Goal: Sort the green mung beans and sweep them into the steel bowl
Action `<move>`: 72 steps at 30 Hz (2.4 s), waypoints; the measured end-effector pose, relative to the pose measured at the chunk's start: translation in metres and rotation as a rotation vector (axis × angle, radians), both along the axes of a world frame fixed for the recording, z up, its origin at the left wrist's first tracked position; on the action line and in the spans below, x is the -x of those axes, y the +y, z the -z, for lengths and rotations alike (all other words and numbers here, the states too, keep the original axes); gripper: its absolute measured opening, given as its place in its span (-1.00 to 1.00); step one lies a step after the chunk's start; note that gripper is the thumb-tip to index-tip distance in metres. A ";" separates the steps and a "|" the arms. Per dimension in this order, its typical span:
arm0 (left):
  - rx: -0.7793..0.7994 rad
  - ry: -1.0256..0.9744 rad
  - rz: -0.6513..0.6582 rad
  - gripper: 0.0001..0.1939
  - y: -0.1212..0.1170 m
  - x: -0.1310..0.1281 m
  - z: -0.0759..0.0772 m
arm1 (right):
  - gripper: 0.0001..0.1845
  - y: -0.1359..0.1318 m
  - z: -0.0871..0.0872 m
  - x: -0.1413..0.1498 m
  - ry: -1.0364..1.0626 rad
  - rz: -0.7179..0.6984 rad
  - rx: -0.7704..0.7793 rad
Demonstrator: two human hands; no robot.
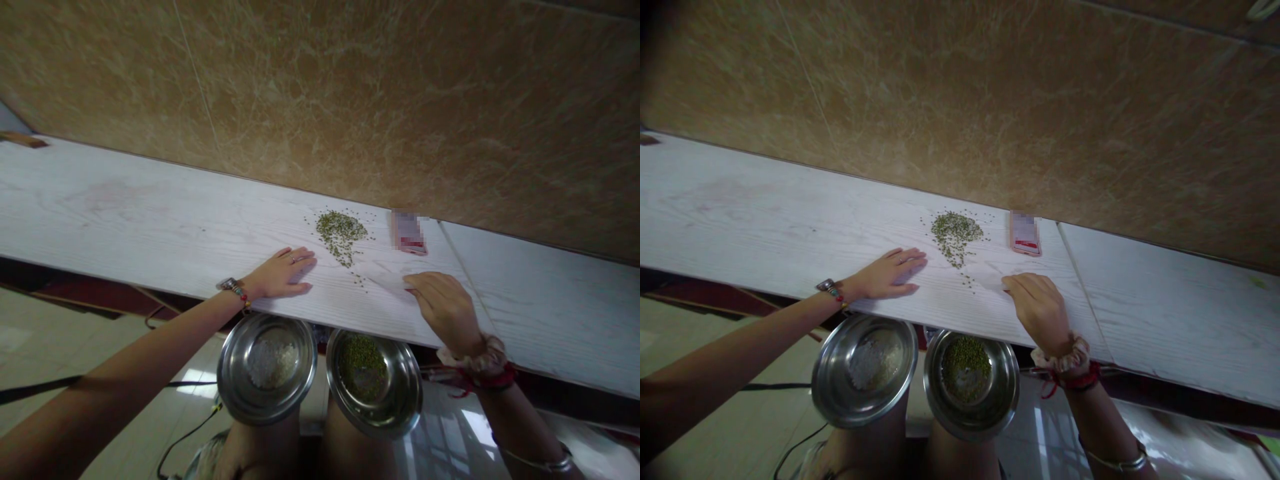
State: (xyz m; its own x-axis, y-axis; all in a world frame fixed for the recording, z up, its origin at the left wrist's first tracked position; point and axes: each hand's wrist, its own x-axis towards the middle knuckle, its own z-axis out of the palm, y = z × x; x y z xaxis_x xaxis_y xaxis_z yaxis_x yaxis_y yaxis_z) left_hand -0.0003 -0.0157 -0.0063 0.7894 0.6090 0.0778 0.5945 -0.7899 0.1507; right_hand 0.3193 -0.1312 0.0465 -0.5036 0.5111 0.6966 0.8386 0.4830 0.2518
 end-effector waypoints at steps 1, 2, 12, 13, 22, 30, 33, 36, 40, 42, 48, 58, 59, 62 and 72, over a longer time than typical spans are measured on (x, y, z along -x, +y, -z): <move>-0.005 -0.004 0.002 -0.44 0.000 0.000 0.000 | -0.82 0.002 0.000 0.001 -0.012 -0.003 0.005; -0.006 -0.008 0.002 -0.44 0.000 0.000 0.000 | -0.81 0.003 0.000 0.002 -0.020 -0.007 0.015; 0.016 -0.021 0.003 -0.44 0.001 0.000 0.001 | -0.79 -0.013 -0.005 -0.003 -0.001 -0.040 0.075; 0.016 -0.019 0.001 -0.44 0.001 0.000 0.002 | -0.79 -0.013 -0.005 -0.003 0.006 -0.039 0.079; 0.019 -0.012 0.003 -0.46 0.000 0.000 -0.001 | -0.79 -0.024 -0.002 -0.001 -0.013 -0.069 0.078; 0.021 -0.014 0.007 -0.46 0.000 -0.001 -0.001 | -0.80 -0.022 0.002 -0.004 0.031 -0.021 0.094; 0.028 -0.015 0.000 -0.45 0.000 0.000 -0.001 | -0.80 -0.022 0.005 -0.003 0.039 -0.040 0.101; 0.027 -0.023 0.002 -0.45 0.001 0.000 0.000 | -0.78 -0.022 0.007 -0.002 0.059 -0.034 0.120; 0.007 -0.030 0.008 -0.46 0.001 0.000 0.002 | -0.77 -0.020 0.008 -0.002 0.051 -0.022 0.118; 0.005 -0.023 0.006 -0.46 0.001 0.000 0.001 | -0.79 -0.016 0.009 -0.002 0.032 -0.006 0.085; 0.015 -0.013 0.000 -0.44 0.000 -0.001 0.001 | -0.81 -0.014 0.008 -0.005 0.025 0.022 0.049; 0.008 -0.013 0.005 -0.44 0.001 0.000 0.002 | -0.78 -0.019 0.005 0.002 0.032 -0.056 0.102; 0.010 -0.011 0.002 -0.44 0.001 0.000 0.002 | -0.79 -0.017 0.005 0.001 0.029 -0.047 0.091; 0.018 -0.004 -0.011 -0.44 0.000 -0.001 0.001 | -0.83 -0.013 0.006 -0.002 0.010 -0.014 0.054; 0.010 -0.002 -0.005 -0.44 0.000 -0.001 0.000 | -0.82 -0.011 0.005 0.002 0.007 -0.025 0.061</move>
